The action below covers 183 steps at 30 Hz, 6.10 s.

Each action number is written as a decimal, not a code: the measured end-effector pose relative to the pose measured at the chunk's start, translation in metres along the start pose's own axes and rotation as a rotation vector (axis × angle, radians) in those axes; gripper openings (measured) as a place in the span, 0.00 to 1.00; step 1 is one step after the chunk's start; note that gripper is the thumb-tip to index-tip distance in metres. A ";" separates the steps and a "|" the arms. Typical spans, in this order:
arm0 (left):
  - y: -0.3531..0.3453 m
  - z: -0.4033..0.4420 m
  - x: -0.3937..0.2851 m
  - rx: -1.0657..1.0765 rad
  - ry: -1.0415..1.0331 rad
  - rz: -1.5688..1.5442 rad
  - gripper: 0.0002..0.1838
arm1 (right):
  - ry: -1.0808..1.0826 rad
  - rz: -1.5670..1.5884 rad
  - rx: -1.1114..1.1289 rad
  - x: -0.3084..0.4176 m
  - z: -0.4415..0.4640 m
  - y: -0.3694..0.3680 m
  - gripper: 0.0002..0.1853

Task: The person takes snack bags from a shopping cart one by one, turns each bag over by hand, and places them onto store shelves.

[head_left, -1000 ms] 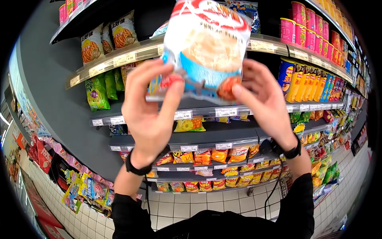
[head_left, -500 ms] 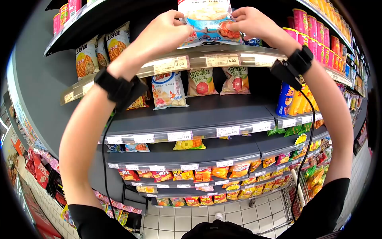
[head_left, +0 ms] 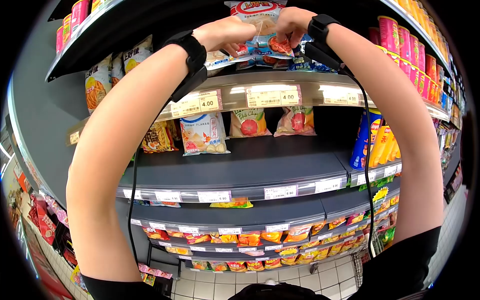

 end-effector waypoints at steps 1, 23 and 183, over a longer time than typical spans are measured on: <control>0.000 0.003 0.001 0.035 -0.010 -0.006 0.28 | -0.020 0.029 0.006 -0.008 0.022 -0.005 0.15; -0.011 0.041 0.023 0.342 0.454 -0.031 0.30 | 0.047 -0.365 0.194 0.021 0.001 -0.022 0.18; -1.063 -0.340 -0.888 0.268 0.613 -0.426 0.28 | -0.269 0.716 0.619 -1.215 -0.891 0.015 0.27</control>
Point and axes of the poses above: each hand's wrist, its own z-axis towards the middle knuckle, its own y-axis out of the back of the hand, x = y × z, the point moved 1 cm from there along z, towards the middle knuckle, and after that the axes turned 4 degrees about z, right-handed, at the moved point
